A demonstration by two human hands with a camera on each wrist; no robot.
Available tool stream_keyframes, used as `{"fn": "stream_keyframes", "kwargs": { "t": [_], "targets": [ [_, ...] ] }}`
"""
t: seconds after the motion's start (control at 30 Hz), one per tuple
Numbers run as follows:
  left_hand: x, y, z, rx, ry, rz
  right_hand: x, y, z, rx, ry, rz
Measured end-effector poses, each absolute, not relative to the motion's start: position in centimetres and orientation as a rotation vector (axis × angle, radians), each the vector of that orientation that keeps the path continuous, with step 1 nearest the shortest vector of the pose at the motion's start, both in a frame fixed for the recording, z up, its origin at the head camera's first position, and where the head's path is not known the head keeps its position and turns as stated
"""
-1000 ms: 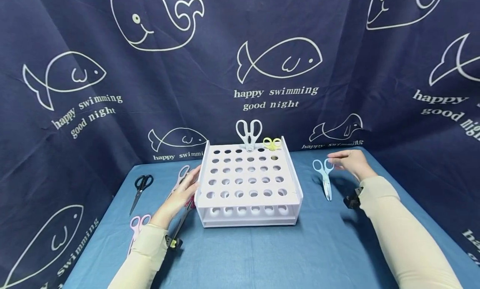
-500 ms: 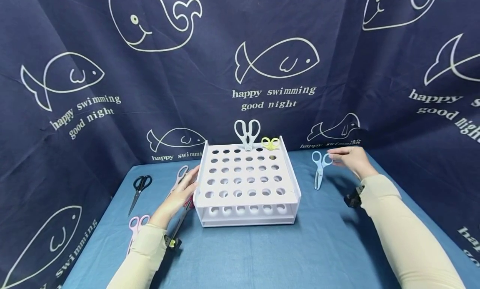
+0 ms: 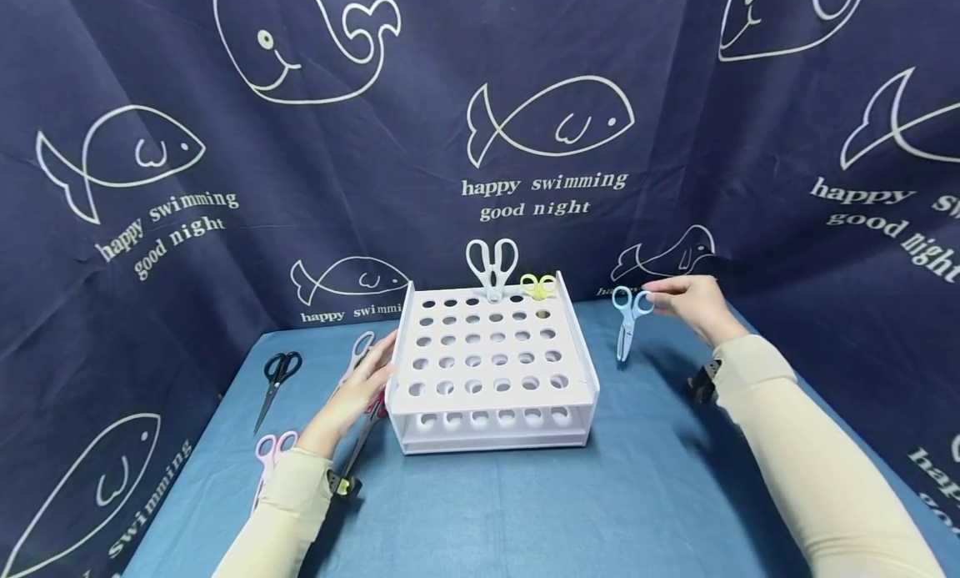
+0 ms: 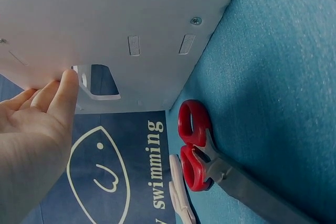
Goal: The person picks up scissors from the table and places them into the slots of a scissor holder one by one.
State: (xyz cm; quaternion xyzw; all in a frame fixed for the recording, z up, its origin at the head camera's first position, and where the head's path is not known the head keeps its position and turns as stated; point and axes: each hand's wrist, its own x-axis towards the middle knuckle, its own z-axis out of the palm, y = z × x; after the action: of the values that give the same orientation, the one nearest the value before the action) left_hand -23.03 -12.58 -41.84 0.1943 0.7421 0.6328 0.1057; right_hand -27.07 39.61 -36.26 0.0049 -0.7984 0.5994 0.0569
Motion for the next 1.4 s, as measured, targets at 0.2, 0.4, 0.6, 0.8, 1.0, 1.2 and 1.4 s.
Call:
{"fn": "stream_keyframes", "kwargs": {
  "t": [0.2,0.4,0.6,0.8,1.0,1.2,1.4],
  "targets": [
    [-23.1,-12.6,-41.8,0.584,2.161,1.881,-27.1,39.0,-35.0,0.048,-2.391,1.864],
    [-23.0,-12.5,-41.7,0.571,2.167,1.878,-26.9,38.6,-33.9,0.082,-2.428,1.78],
    [-22.9,-12.5,-41.8,0.557,2.157,1.875,-26.4,38.2,-32.4,0.095,-2.42,1.769],
    [-23.1,-12.5,-42.0,0.569,2.169,1.877,-26.3,37.8,-30.9,0.094,-2.402,1.807],
    [-23.1,-12.6,-42.0,0.561,2.166,1.888,-26.1,36.9,-29.1,0.128,-2.371,1.781],
    [-23.1,-12.6,-42.1,0.591,2.162,1.882,-25.7,35.7,-27.2,0.176,-2.307,1.751],
    [-23.3,-12.7,-42.2,0.579,2.172,1.878,-25.5,34.4,-25.8,0.214,-2.354,1.62]
  ]
}}
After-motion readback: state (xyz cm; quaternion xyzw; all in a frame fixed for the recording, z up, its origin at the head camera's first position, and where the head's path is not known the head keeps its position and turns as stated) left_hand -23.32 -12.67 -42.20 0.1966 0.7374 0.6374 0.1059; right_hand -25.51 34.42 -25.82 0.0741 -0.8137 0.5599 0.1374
